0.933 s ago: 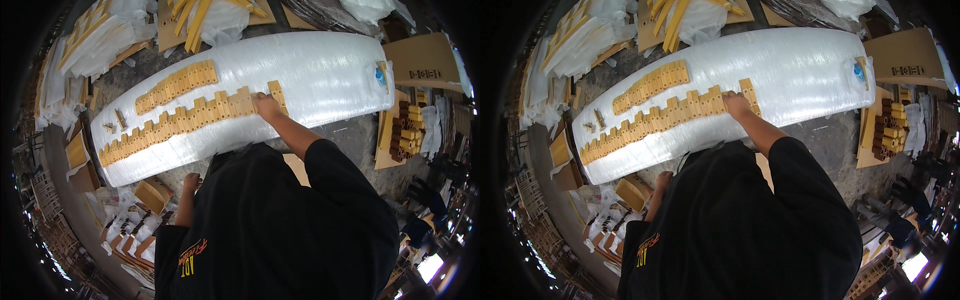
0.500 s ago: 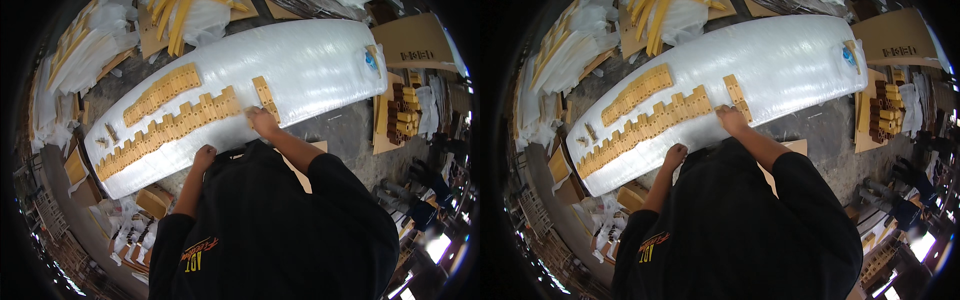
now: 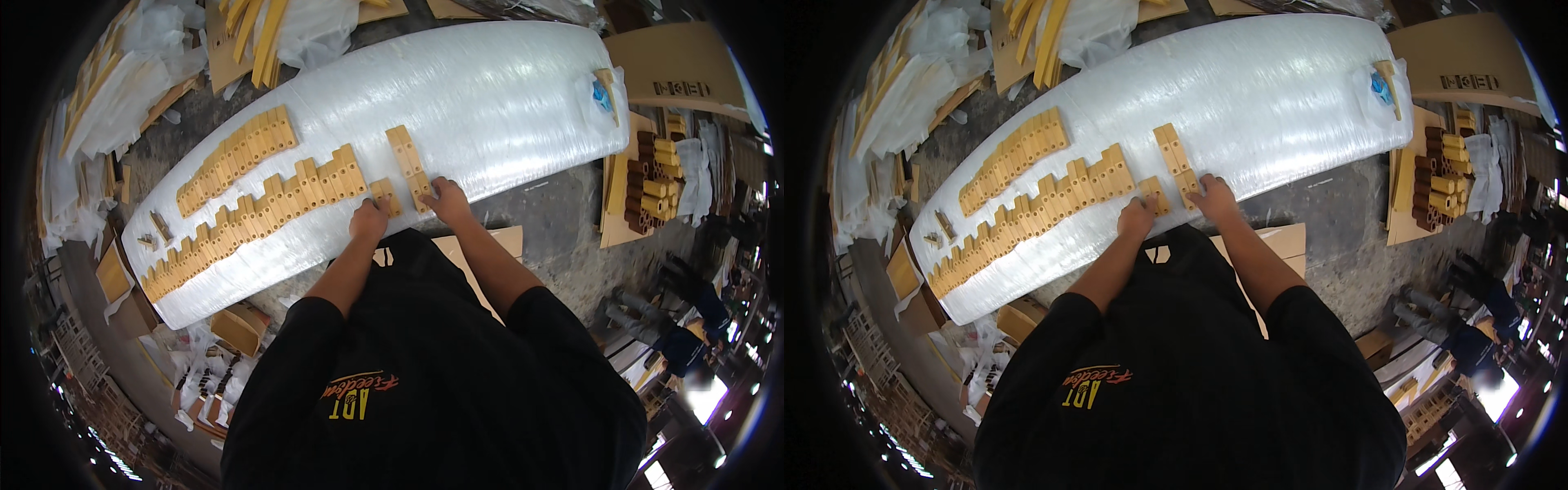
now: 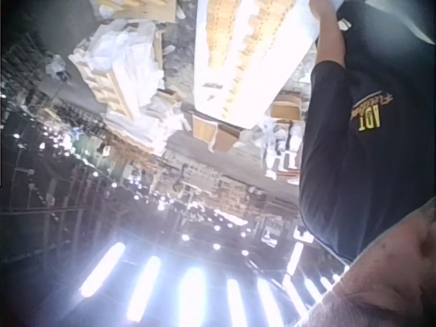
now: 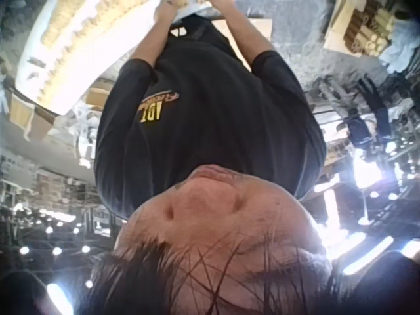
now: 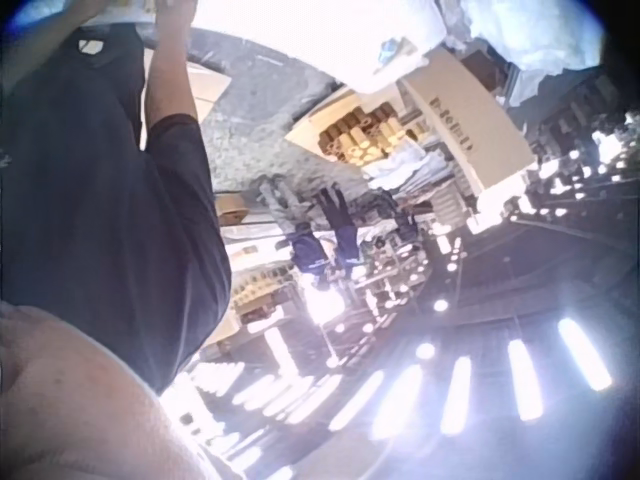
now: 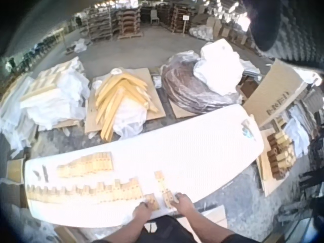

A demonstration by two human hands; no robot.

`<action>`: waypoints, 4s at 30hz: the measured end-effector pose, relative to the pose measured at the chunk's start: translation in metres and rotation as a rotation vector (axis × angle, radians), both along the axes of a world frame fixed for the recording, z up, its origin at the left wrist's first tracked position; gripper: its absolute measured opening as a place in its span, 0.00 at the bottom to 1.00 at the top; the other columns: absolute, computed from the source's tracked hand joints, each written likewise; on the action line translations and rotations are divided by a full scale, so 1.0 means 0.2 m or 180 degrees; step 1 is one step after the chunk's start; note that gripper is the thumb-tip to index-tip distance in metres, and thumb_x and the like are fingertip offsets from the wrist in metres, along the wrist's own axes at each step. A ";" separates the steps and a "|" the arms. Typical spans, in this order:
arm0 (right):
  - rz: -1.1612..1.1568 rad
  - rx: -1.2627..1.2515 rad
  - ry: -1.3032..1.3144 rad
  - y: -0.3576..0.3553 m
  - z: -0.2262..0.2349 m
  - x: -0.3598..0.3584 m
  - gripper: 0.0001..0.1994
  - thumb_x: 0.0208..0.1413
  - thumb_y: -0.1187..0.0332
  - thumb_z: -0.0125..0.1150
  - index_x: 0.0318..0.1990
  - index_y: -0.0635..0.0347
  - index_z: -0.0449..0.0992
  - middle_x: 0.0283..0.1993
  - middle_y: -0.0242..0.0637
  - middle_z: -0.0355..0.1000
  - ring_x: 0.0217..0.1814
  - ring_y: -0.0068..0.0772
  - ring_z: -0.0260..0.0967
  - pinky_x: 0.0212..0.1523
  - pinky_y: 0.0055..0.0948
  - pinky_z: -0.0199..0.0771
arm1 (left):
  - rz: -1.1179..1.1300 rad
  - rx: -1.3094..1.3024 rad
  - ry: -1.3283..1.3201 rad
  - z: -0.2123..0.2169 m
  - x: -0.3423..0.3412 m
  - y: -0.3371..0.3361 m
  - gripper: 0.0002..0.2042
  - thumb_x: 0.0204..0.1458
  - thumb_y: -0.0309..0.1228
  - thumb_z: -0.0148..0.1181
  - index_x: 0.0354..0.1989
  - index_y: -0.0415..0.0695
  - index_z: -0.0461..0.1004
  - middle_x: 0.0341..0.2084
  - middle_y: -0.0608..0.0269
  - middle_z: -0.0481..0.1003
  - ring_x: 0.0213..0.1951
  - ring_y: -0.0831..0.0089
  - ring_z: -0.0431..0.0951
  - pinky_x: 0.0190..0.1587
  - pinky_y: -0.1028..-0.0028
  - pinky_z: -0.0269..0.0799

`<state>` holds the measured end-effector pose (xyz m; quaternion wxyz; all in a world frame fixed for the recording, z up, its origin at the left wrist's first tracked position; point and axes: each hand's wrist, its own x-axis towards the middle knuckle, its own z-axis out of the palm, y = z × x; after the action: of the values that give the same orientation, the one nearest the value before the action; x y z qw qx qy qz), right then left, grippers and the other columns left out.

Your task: The person picks up small wooden parts from a white plastic-wrapped surface and places them into a cardboard box. They repeatedly transfer the parts between the surface and the box, arranging them in rows.

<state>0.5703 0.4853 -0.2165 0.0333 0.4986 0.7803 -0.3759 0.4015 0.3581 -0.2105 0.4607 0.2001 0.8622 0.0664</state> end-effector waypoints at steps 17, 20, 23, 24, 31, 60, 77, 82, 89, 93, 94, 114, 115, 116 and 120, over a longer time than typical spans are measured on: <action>0.0010 0.0273 0.0335 -0.02 -0.03 -0.10 0.15 0.52 0.62 0.73 0.38 0.64 0.77 0.33 0.44 0.77 0.35 0.44 0.78 0.37 0.40 0.77 | 0.0004 0.0306 -0.0454 -0.02 0.01 -0.01 0.25 0.63 0.52 0.54 0.48 0.38 0.77 0.41 0.41 0.81 0.46 0.46 0.82 0.49 0.55 0.76; -0.0024 0.0392 0.0555 -0.04 0.09 -0.20 0.10 0.55 0.67 0.68 0.39 0.64 0.78 0.34 0.45 0.78 0.35 0.43 0.78 0.37 0.39 0.78 | 0.0201 0.0523 -0.0348 -0.03 -0.11 -0.15 0.20 0.63 0.46 0.56 0.49 0.40 0.77 0.41 0.44 0.81 0.42 0.46 0.82 0.46 0.54 0.77; 0.0215 0.0326 0.1038 -0.10 0.15 -0.35 0.08 0.56 0.68 0.67 0.39 0.63 0.78 0.34 0.45 0.78 0.34 0.43 0.78 0.37 0.37 0.78 | 0.0251 0.1089 0.0439 0.06 -0.23 -0.26 0.18 0.62 0.40 0.57 0.56 0.44 0.73 0.41 0.44 0.80 0.42 0.45 0.82 0.46 0.53 0.77; 0.0273 0.0273 0.1017 -0.13 0.16 -0.40 0.08 0.56 0.69 0.67 0.38 0.63 0.78 0.34 0.45 0.78 0.34 0.43 0.78 0.37 0.37 0.78 | 0.0251 0.1299 0.0717 0.08 -0.26 -0.28 0.18 0.62 0.38 0.57 0.57 0.44 0.72 0.38 0.44 0.80 0.40 0.45 0.82 0.44 0.53 0.77; 0.0219 0.0116 0.0997 -0.24 0.20 -0.49 0.07 0.56 0.70 0.66 0.37 0.63 0.79 0.34 0.46 0.79 0.35 0.44 0.79 0.38 0.37 0.78 | -0.0638 0.0701 0.0791 0.17 -0.48 -0.15 0.24 0.61 0.31 0.54 0.67 0.45 0.63 0.49 0.42 0.75 0.46 0.44 0.80 0.50 0.53 0.78; -0.0758 0.0211 0.0443 -0.19 0.06 0.11 0.08 0.56 0.67 0.66 0.36 0.62 0.80 0.33 0.46 0.80 0.38 0.46 0.80 0.41 0.39 0.78 | -0.0930 0.1185 0.0959 0.06 -0.35 -0.16 0.24 0.56 0.22 0.54 0.63 0.33 0.63 0.64 0.38 0.60 0.57 0.41 0.74 0.60 0.55 0.72; -0.0386 -0.0043 0.0174 -0.09 -0.08 -0.03 0.22 0.52 0.59 0.73 0.48 0.65 0.75 0.38 0.49 0.79 0.41 0.49 0.78 0.43 0.42 0.77 | -0.0844 0.1101 0.1024 0.02 -0.10 -0.35 0.29 0.57 0.25 0.56 0.68 0.37 0.59 0.66 0.44 0.59 0.59 0.45 0.73 0.59 0.56 0.75; -0.0317 -0.0058 0.0288 -0.10 -0.08 -0.09 0.21 0.51 0.59 0.74 0.45 0.65 0.74 0.35 0.47 0.78 0.39 0.49 0.77 0.41 0.43 0.76 | -0.0828 0.1075 0.0983 0.05 -0.09 -0.36 0.27 0.57 0.29 0.58 0.66 0.38 0.61 0.66 0.45 0.59 0.57 0.45 0.74 0.56 0.55 0.76; -0.0286 -0.0353 -0.0010 -0.10 -0.04 -0.11 0.22 0.51 0.60 0.73 0.48 0.62 0.73 0.43 0.50 0.76 0.49 0.53 0.75 0.50 0.46 0.75 | 0.0380 0.0762 0.0789 0.08 -0.15 -0.36 0.25 0.56 0.44 0.66 0.52 0.38 0.67 0.51 0.40 0.74 0.49 0.42 0.78 0.50 0.52 0.75; -0.0293 -0.0571 -0.0018 -0.13 -0.01 -0.17 0.22 0.51 0.59 0.73 0.48 0.62 0.73 0.43 0.50 0.77 0.48 0.53 0.75 0.49 0.46 0.75 | 0.0358 0.0349 0.0307 0.03 -0.20 -0.35 0.27 0.57 0.48 0.65 0.51 0.37 0.67 0.42 0.40 0.80 0.45 0.42 0.81 0.49 0.51 0.77; -0.0279 -0.0604 0.0006 -0.15 0.00 -0.19 0.23 0.51 0.59 0.73 0.48 0.62 0.73 0.43 0.50 0.77 0.48 0.53 0.76 0.49 0.46 0.75 | 0.0350 0.0380 0.0325 0.02 -0.20 -0.34 0.26 0.57 0.48 0.65 0.50 0.37 0.68 0.40 0.41 0.81 0.44 0.42 0.81 0.49 0.52 0.77; -0.0091 -0.0220 0.0005 -0.32 -0.07 -0.28 0.21 0.51 0.61 0.74 0.46 0.63 0.73 0.36 0.45 0.78 0.40 0.47 0.78 0.42 0.41 0.77 | 0.0344 0.0245 -0.0120 0.04 -0.17 -0.35 0.37 0.47 0.47 0.74 0.56 0.38 0.59 0.49 0.38 0.77 0.52 0.45 0.79 0.54 0.56 0.76; -0.0097 -0.0229 -0.0040 -0.33 -0.07 -0.28 0.20 0.51 0.62 0.74 0.46 0.63 0.73 0.37 0.45 0.78 0.40 0.47 0.78 0.43 0.42 0.77 | 0.0342 0.0153 -0.0169 0.05 -0.18 -0.33 0.40 0.47 0.47 0.74 0.58 0.39 0.57 0.51 0.38 0.75 0.53 0.44 0.78 0.56 0.56 0.76; -0.0103 -0.0238 -0.0086 -0.34 -0.06 -0.28 0.20 0.52 0.62 0.74 0.47 0.62 0.73 0.37 0.45 0.78 0.41 0.47 0.78 0.43 0.42 0.77 | 0.0338 0.0062 -0.0220 0.05 -0.17 -0.32 0.42 0.46 0.48 0.75 0.61 0.39 0.55 0.53 0.37 0.73 0.55 0.43 0.77 0.57 0.56 0.76; -0.0089 -0.0319 -0.0040 -0.36 -0.04 -0.28 0.20 0.52 0.62 0.73 0.47 0.62 0.73 0.40 0.47 0.78 0.43 0.49 0.77 0.45 0.42 0.76 | 0.0347 0.0116 -0.0146 0.04 -0.18 -0.32 0.41 0.46 0.47 0.75 0.60 0.39 0.55 0.52 0.37 0.73 0.54 0.43 0.78 0.57 0.56 0.76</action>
<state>0.5146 0.4143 -0.2252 0.0579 0.5096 0.7532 -0.4118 0.3665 0.2937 -0.2023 0.4723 0.1597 0.8596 0.1117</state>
